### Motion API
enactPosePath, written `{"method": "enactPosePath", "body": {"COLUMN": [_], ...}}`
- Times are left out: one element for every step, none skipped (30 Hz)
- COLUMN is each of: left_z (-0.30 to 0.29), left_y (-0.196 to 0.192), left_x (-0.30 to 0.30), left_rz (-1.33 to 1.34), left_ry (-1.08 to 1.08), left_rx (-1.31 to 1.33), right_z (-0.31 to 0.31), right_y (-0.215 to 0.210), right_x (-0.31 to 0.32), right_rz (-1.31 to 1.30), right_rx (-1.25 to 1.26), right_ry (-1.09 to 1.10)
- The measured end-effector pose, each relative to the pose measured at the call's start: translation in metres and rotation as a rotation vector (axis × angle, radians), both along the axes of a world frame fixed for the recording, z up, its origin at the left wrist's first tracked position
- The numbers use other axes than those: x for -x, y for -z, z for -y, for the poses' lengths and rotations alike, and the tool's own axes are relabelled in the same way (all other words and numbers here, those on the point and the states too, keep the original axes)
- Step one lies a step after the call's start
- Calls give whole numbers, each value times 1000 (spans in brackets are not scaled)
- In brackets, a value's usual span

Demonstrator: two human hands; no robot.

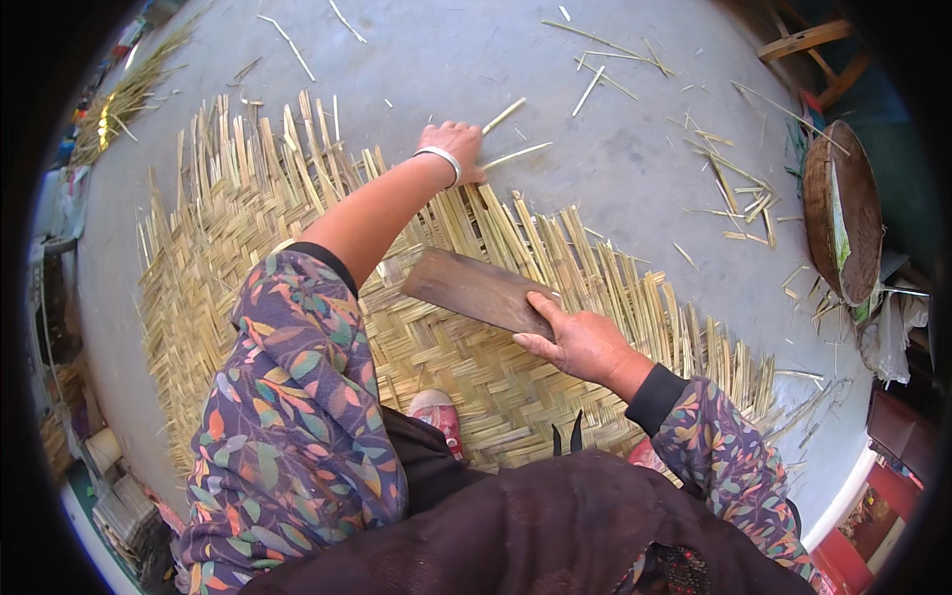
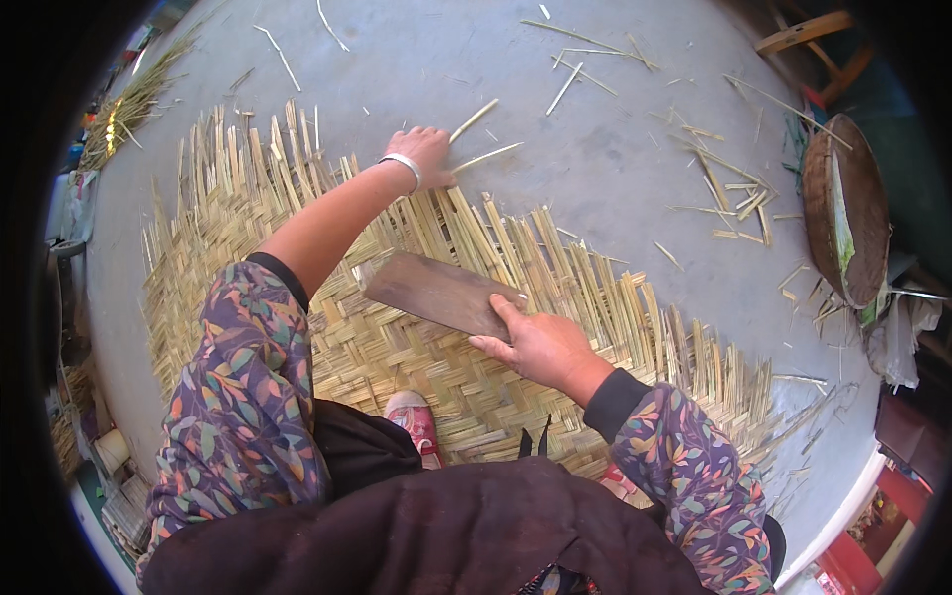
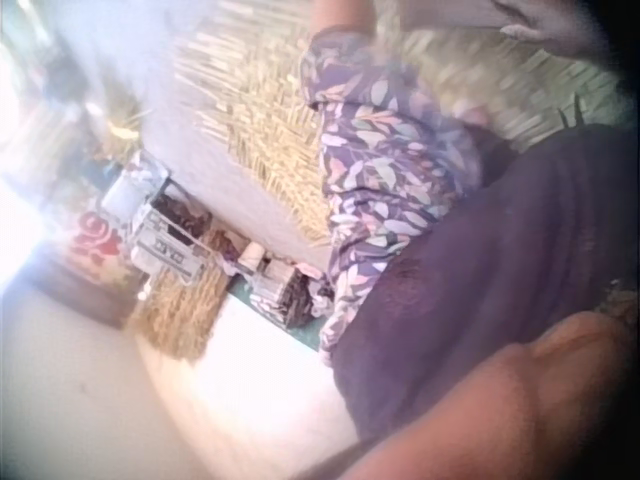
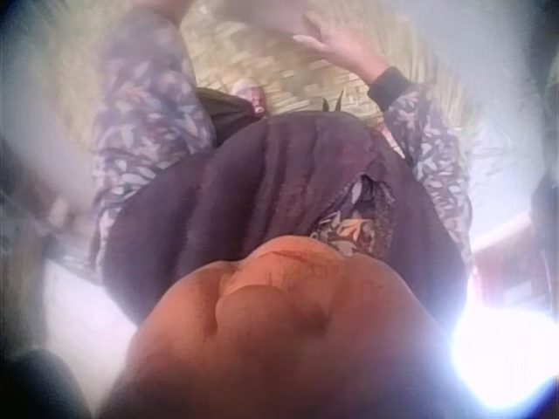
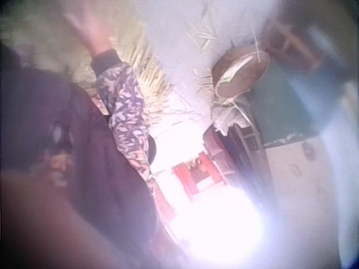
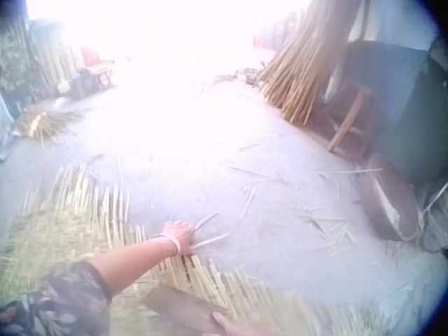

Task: The person sits on the floor and uses a flat wooden tool to press and align woven straw strips on a large mat. They repeatedly tap and smooth the mat surface to compact the weave.

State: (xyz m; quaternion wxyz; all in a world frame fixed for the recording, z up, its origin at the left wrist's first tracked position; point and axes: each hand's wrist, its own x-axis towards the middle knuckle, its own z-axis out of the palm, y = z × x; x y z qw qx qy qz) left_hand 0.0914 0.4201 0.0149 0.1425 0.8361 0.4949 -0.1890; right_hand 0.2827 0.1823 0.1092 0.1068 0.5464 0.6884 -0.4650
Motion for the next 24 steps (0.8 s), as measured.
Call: {"method": "enactPosePath", "body": {"left_z": [-2,-6,-10,-14,-20,-25,-32,-37,-45,-51,-57,-60,-63,-65,-66,-65,-64,-62,-59,-56,-52,-48,-44,-40], "left_y": [1,4,8,12,16,19,20,19,15,10,3,-3,-9,-15,-19,-23,-26,-28,-30,-32,-34,-37,-40,-43], "left_x": [-3,-4,-5,-4,-2,-1,1,3,5,7,9,12,14,17,19,21,23,25,26,28,29,30,31,32], "left_rz": [1,-10,3,46,74,102,123,176,223,266,240,274,321,360,373,394,410,434,449,471,494,503,515,526], "left_ry": [23,44,49,31,10,-10,-27,-49,-69,-93,-100,-166,-252,-344,-337,-333,-326,-308,-312,-304,-297,-324,-351,-379], "left_rx": [34,70,69,84,103,122,160,213,286,322,384,462,497,536,582,581,585,592,591,593,594,600,603,592], "right_z": [0,0,-1,-1,-2,-2,-5,-5,-7,-8,-10,-13,-16,-19,-22,-26,-30,-33,-36,-39,-41,-42,-43,-44], "right_y": [-1,-1,1,3,6,8,11,12,13,13,12,11,10,9,9,8,9,10,12,13,15,17,18,20], "right_x": [10,20,30,41,51,60,66,70,75,78,81,83,85,88,89,91,93,95,98,100,103,107,110,114], "right_rz": [-67,-128,-204,-249,-294,-340,-342,-351,-359,-367,-365,-363,-368,-373,-385,-397,-456,-479,-506,-532,-560,-569,-564,-568], "right_rx": [39,78,177,168,158,147,196,200,214,229,245,261,292,323,366,415,423,434,456,478,481,501,520,556], "right_ry": [57,117,201,249,297,346,354,376,399,423,448,472,508,545,594,640,708,716,719,721,743,764,796,818]}}
